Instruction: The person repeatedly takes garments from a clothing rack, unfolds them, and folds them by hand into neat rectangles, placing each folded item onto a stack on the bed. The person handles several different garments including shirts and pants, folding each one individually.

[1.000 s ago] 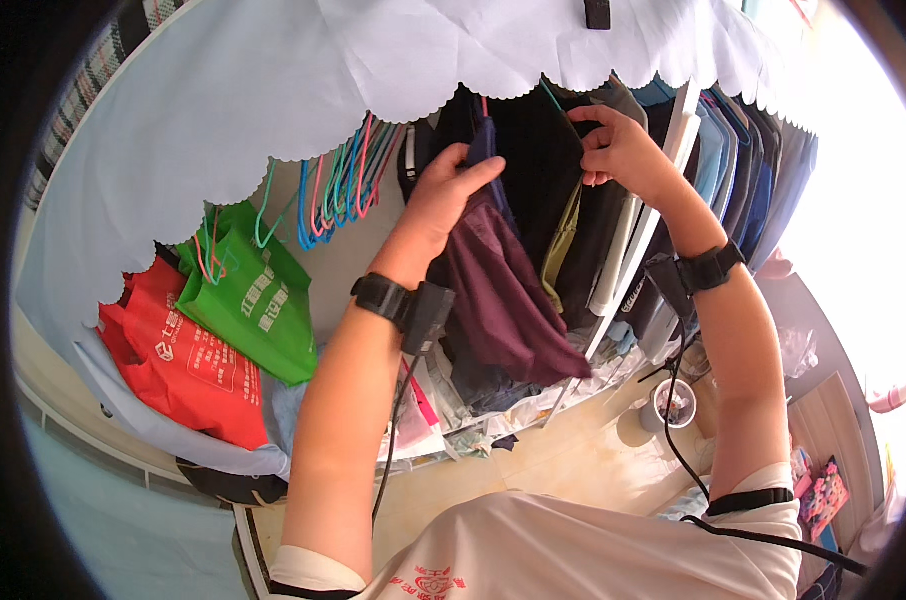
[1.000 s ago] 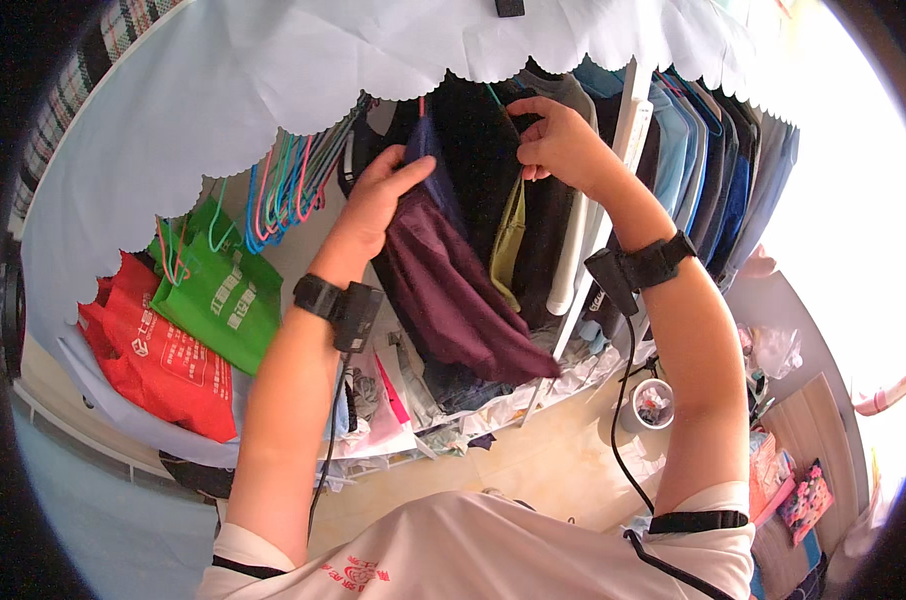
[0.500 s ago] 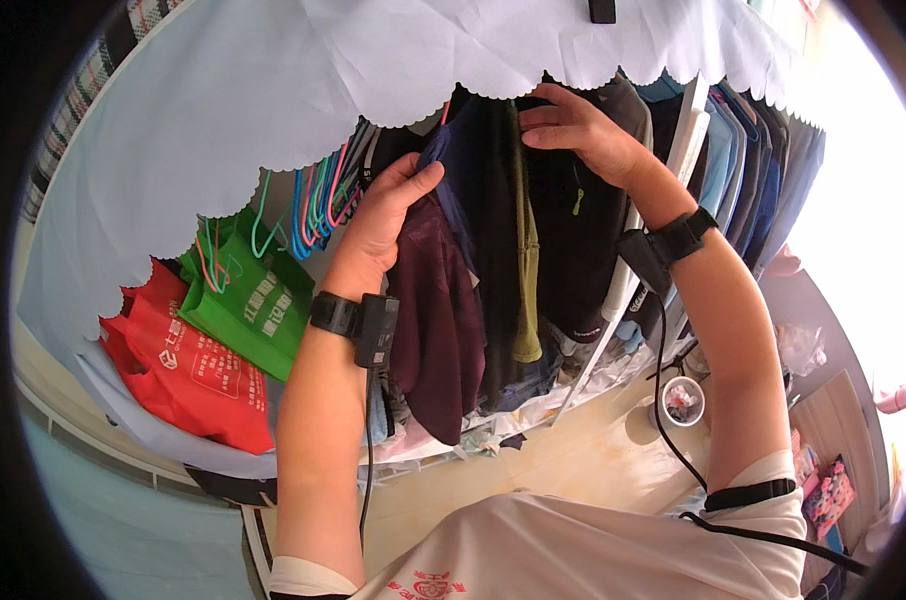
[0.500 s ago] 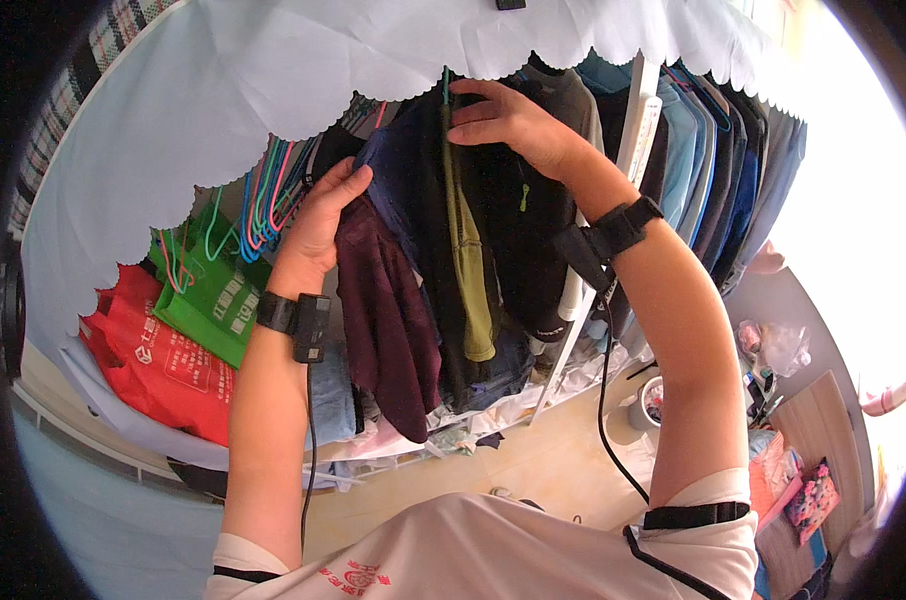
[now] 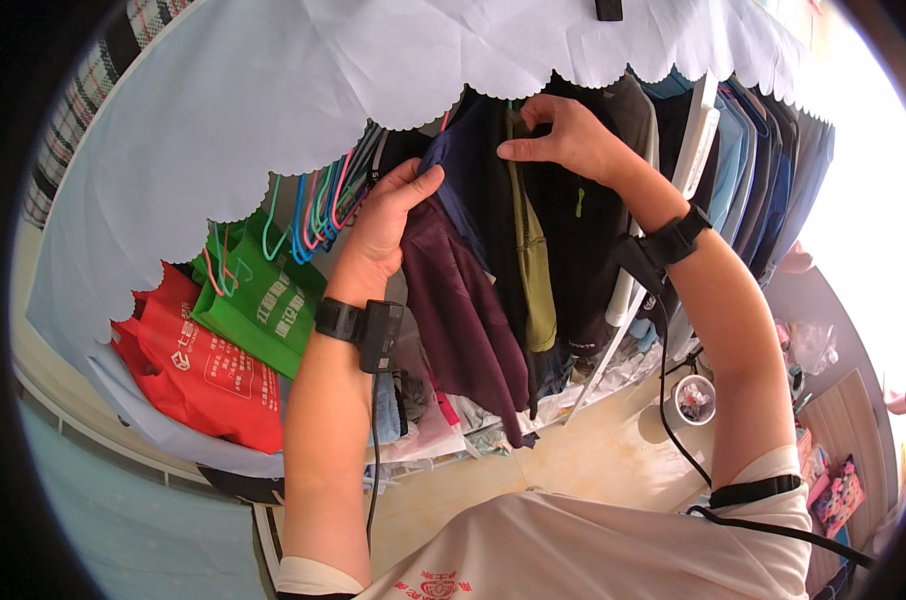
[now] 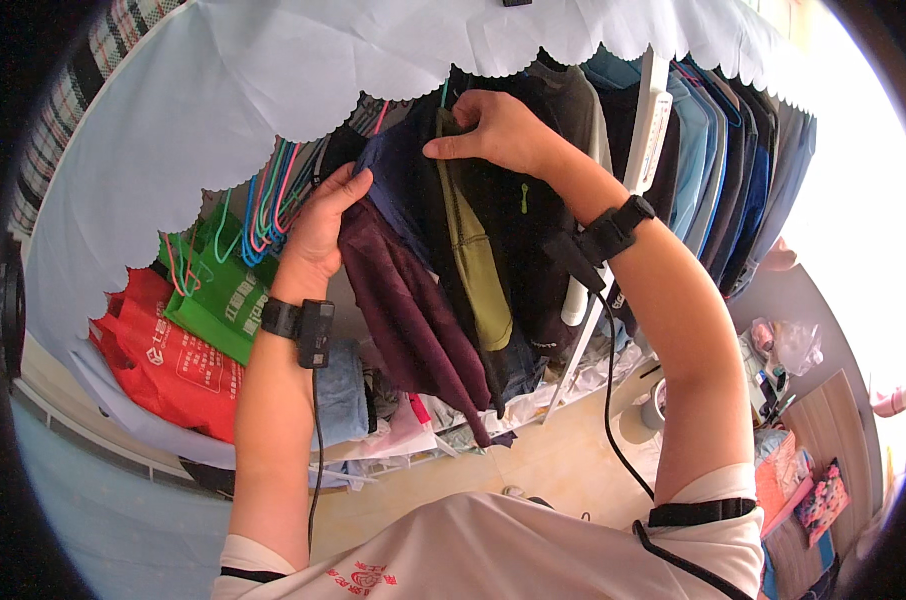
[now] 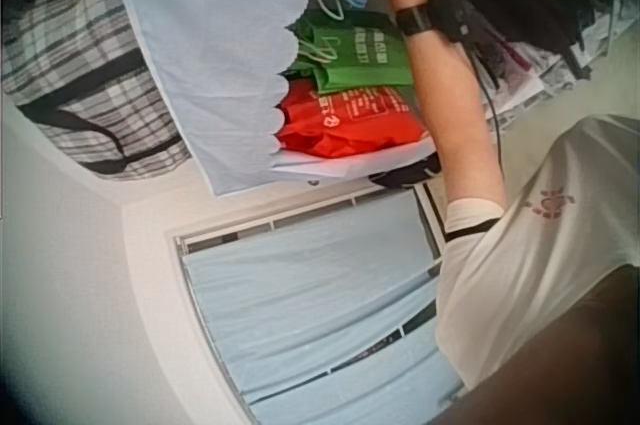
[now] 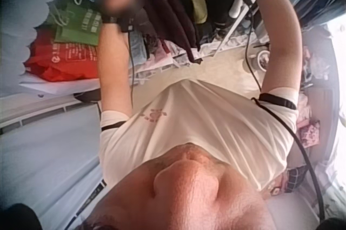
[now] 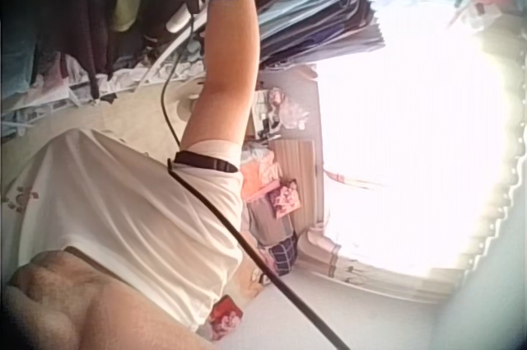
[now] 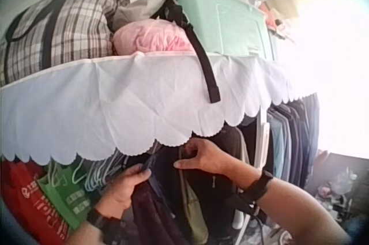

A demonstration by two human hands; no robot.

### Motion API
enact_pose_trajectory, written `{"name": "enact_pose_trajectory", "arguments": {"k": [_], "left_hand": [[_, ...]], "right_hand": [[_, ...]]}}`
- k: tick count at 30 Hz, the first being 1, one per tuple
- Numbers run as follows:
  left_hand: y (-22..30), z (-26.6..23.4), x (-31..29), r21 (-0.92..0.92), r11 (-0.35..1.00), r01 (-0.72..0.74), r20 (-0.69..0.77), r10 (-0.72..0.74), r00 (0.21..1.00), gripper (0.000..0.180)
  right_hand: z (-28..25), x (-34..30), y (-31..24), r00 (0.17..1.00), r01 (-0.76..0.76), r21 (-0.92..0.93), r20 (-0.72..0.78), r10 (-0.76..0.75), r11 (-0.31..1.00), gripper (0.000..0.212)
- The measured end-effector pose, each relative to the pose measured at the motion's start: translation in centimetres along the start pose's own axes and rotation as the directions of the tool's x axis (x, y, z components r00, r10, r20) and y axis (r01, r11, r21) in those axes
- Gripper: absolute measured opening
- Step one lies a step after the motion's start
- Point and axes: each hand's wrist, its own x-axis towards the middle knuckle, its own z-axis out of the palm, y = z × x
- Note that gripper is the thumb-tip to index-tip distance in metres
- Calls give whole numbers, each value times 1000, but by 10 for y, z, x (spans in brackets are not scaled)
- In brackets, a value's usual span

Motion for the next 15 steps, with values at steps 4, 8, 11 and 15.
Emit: {"name": "enact_pose_trajectory", "arguments": {"k": [4, 8, 11, 15], "left_hand": [[-3, 0, 1, -3, 1000, -3, -11, 3, 1000, 9], [-4, 2, 3, 8, 1000, -1, 11, 1, 1000, 10], [-6, 4, 3, 15, 1000, 0, -1, 0, 1000, 10], [-6, 3, 4, 15, 1000, 4, -1, -4, 1000, 12]], "right_hand": [[-2, -4, 1, 999, 39, -54, -17, -40, 998, 53], [0, -11, 3, 970, 231, 179, -120, -212, 956, 54], [-8, -17, -1, 995, 104, 214, -13, -103, 971, 64], [-29, -21, -17, 995, -27, 85, 94, 19, 996, 87]]}}
